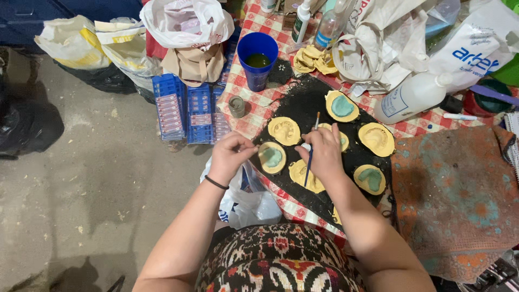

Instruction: The person paints the inside of several small, yellow ceramic bowls with a light blue substance using a paintbrush. They periodically dip the brush into a small white container to reload the paint.

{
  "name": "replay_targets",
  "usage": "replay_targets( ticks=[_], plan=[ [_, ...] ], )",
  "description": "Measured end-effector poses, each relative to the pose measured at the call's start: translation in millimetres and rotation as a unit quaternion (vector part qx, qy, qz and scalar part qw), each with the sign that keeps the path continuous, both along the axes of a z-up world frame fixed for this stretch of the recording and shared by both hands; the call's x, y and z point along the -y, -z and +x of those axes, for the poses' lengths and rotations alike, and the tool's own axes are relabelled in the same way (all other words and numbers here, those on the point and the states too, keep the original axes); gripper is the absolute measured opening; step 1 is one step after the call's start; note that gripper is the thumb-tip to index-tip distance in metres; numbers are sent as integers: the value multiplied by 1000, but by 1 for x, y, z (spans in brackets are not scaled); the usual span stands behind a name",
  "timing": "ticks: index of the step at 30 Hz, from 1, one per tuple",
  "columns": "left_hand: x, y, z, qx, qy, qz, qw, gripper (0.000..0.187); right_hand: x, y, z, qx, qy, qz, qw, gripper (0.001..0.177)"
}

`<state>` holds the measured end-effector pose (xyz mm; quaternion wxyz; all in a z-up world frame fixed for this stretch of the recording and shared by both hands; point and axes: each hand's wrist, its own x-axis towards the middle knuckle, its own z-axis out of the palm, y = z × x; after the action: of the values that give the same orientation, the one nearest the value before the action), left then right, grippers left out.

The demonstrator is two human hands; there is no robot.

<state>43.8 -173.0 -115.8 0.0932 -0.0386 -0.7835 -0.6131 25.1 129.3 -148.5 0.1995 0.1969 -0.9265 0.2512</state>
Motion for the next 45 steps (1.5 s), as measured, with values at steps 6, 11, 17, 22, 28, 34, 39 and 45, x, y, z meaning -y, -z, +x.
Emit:
replay_targets(
  ticks=[6, 11, 17, 22, 28, 34, 39, 45],
  plan=[
    [61, 23, 14, 1, -102, -145, 984, 11, 32, -13, 19, -11, -67, -80, 994, 35],
    [114, 56, 19, 49, -170, -330, 927, 18, 42, -23, 27, -4, -95, -100, 990, 31],
    [111, 51, 23, 137, -187, -372, 899, 19, 39, -17, 28, 36, -74, -117, 990, 26],
    [96, 43, 24, 187, -151, -362, 901, 40, 39, -24, 33, 72, -44, -107, 991, 23],
    [39, 63, 27, 148, -8, -257, 955, 47, 30, -20, 41, 132, -29, 10, 991, 18],
    [-25, 88, 10, 321, -1, 86, 943, 56, 54, -11, 51, 139, -35, 111, 983, 53],
    [-36, 123, -14, 278, 58, -73, 956, 53, 64, 11, 50, 152, -42, 86, 984, 81],
    [-42, 89, -2, 324, 41, -83, 942, 51, 70, 48, 54, 120, -22, 73, 990, 84]
  ],
)
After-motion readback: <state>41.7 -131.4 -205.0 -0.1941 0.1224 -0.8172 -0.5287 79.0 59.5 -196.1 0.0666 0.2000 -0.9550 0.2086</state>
